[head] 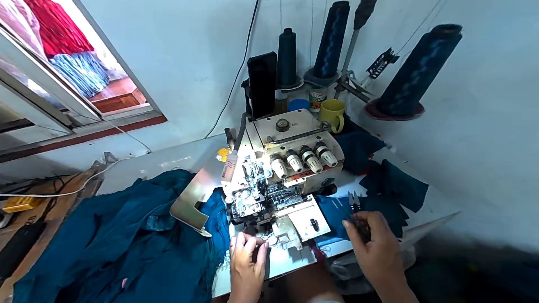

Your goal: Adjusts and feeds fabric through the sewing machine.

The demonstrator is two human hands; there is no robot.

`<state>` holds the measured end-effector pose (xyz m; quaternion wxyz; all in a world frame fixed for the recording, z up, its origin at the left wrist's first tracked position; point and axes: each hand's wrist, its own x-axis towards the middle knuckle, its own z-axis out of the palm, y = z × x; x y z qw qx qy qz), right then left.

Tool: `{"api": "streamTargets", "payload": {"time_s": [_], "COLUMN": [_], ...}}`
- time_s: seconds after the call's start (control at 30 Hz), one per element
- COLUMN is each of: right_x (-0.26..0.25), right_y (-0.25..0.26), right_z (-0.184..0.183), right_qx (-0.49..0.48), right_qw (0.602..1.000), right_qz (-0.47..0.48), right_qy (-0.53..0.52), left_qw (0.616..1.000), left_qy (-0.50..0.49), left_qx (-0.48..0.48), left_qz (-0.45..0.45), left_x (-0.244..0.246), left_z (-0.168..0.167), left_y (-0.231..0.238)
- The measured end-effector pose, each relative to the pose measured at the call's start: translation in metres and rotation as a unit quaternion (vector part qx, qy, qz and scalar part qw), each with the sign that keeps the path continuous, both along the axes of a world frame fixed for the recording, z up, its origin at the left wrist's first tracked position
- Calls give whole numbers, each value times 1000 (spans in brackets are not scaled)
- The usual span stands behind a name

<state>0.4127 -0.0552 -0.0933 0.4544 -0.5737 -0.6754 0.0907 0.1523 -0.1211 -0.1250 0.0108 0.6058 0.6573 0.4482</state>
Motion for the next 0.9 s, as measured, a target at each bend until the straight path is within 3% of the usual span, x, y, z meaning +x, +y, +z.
{"api": "streamTargets", "payload": {"time_s": [0.17,0.3,0.43,0.53,0.63,0.73,0.9], "right_x": [-12,-23,-32,-40,-46,-51,-66], "right_y": [-22,-28,-33,-36,-27,-18,-7], "right_z": [-8,-12,-12,-16,2,28,42], "right_qx": [-72,-106,-55,-37,-40,-79,-127], "right_qw": [985,973,985,987,991,993,969], "right_qz": [126,166,157,147,120,75,-18], "right_qy": [91,124,47,54,34,-52,-213], "left_qw": [987,998,999,999,999,999,999], "left_qy": [124,33,-38,-20,-3,5,6], "left_qx": [-92,-30,16,10,8,6,1], "left_qz": [-40,-35,-25,-27,-35,-37,-42], "left_x": [6,0,-3,0,0,1,-1], "left_z": [5,-2,-3,-1,-3,-3,-3], "left_y": [2,0,-1,-1,-2,-1,-1]}}
